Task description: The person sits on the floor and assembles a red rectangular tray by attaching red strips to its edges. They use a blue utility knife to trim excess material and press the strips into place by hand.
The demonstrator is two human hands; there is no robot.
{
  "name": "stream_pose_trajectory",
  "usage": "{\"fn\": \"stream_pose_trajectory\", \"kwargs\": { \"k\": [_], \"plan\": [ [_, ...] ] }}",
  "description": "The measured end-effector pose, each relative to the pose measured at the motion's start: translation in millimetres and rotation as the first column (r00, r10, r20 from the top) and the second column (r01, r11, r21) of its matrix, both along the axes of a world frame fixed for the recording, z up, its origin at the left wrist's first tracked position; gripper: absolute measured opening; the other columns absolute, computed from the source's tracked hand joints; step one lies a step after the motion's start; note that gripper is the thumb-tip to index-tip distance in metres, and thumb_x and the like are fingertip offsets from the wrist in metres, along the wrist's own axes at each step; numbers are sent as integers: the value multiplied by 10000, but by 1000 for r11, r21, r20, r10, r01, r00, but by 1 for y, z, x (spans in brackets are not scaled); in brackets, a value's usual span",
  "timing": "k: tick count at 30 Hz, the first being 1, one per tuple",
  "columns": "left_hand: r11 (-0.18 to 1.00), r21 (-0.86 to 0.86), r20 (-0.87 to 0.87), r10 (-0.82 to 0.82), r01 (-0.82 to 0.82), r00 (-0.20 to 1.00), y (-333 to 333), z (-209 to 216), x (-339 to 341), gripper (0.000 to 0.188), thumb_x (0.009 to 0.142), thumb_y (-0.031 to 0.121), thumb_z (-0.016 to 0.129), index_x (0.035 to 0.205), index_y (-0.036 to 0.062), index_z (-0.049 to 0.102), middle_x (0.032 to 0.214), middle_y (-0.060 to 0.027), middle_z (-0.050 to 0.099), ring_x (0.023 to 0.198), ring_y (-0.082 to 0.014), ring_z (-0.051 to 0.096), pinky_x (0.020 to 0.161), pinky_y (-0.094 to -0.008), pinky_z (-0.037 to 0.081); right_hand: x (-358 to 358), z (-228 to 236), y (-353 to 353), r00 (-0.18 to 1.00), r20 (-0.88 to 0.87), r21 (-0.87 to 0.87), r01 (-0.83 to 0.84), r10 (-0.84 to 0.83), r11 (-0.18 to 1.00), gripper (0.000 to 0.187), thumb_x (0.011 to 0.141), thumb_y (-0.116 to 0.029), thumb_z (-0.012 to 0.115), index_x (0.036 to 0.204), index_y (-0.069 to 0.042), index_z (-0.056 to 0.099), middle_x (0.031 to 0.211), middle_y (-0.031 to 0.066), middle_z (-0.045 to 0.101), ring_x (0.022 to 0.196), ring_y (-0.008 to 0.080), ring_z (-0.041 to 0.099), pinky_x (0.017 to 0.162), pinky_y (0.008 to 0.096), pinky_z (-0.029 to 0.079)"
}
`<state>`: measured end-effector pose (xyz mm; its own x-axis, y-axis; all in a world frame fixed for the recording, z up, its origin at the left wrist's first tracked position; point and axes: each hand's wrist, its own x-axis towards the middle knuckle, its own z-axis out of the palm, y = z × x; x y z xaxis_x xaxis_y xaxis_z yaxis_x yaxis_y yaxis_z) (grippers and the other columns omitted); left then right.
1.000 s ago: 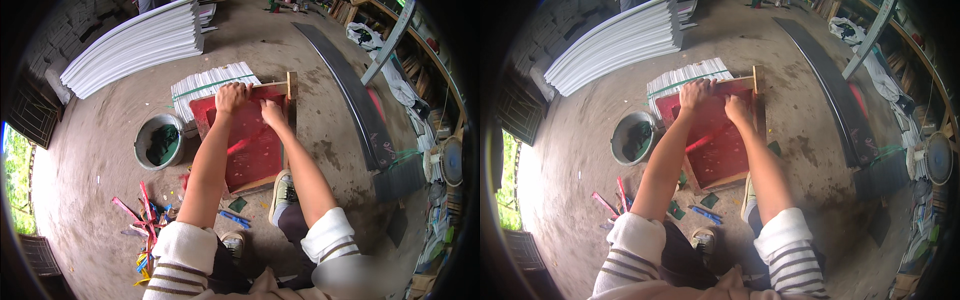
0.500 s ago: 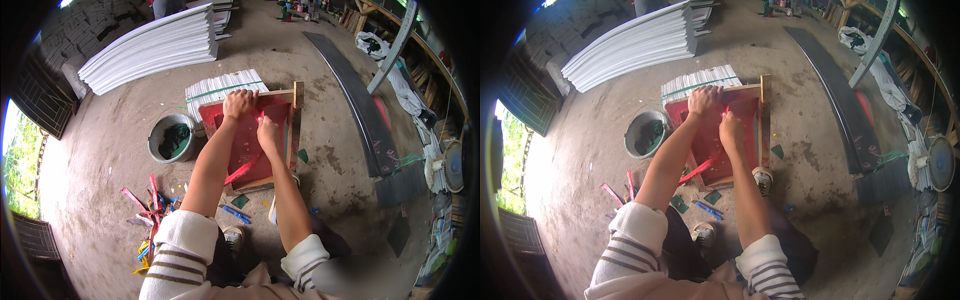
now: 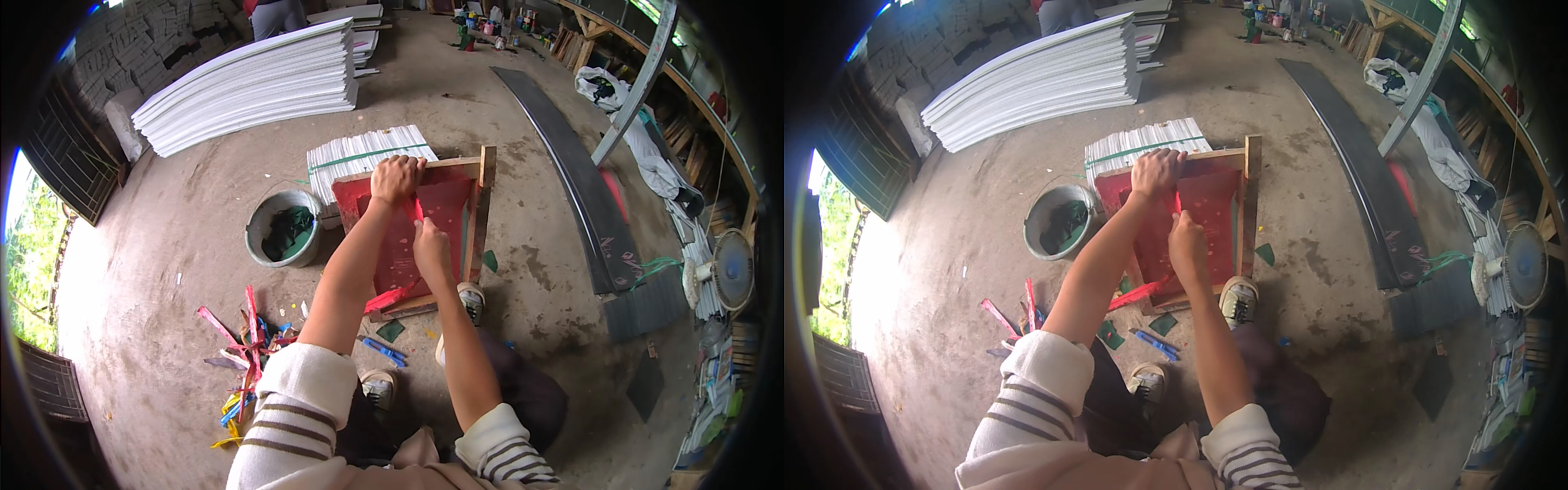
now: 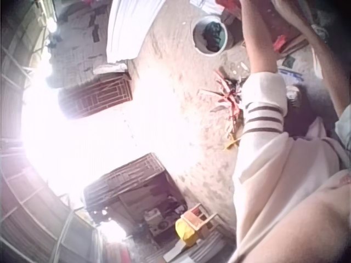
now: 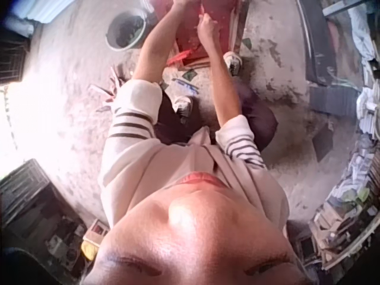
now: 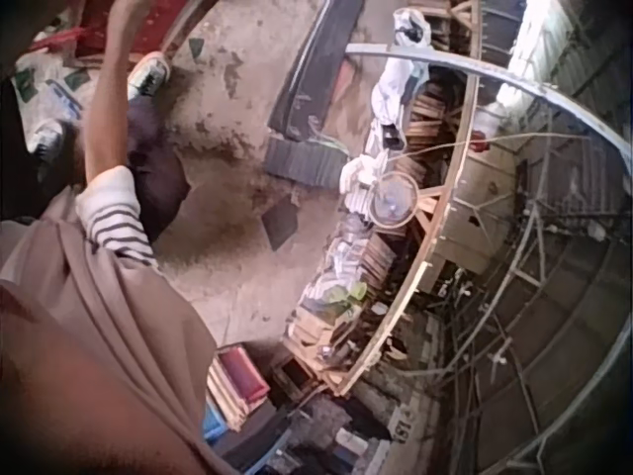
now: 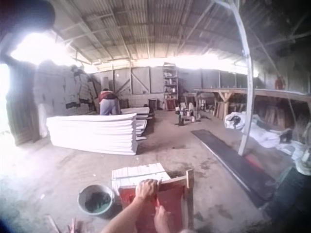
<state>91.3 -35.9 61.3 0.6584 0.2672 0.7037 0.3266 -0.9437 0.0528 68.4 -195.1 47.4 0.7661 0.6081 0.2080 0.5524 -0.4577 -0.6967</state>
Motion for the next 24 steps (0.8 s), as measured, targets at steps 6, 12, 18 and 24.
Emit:
{"fn": "stream_pose_trajectory", "kwargs": {
  "k": [6, 12, 18, 24],
  "plan": [
    [986, 132, 108, -111, 97, 988, 26, 15, -40, 244, 876, 306, 531, 891, 91, 644, 889, -74, 633, 916, -245, 574, 872, -410, 406, 9, -4, 4, 999, 42, -33, 11, -9, 999, 287, 931, -251, 437, 897, -1, 574, 752, 264, 614, 754, 443, 604, 632, 508, 492],
    [936, -252, 38, 262, -245, 964, 42, 16, -92, 381, 883, 418, 516, 840, 70, 666, 907, -111, 631, 923, -275, 586, 785, -384, 454, 14, -1, 5, 998, 66, -109, 11, -4, 994, 297, 939, -261, 416, 912, -12, 575, 761, 249, 629, 768, 426, 622, 655, 492, 511],
    [770, -606, 313, 463, -201, 829, 53, -11, -71, 429, 898, 353, 464, 685, 18, 627, 596, -185, 594, 567, -375, 590, 573, -452, 465, 8, 4, 17, 1000, 28, -165, 8, -3, 986, 293, 934, -264, 425, 932, -6, 564, 767, 278, 615, 784, 455, 603, 666, 532, 486],
    [773, -585, 314, 496, -246, 810, 72, -24, -49, 354, 875, 304, 468, 704, 46, 641, 642, -172, 617, 605, -369, 608, 567, -449, 469, -6, 12, 23, 998, 60, -132, 22, -14, 991, 282, 948, -247, 423, 929, 7, 545, 706, 268, 607, 725, 432, 616, 578, 503, 491]
  ]
}}
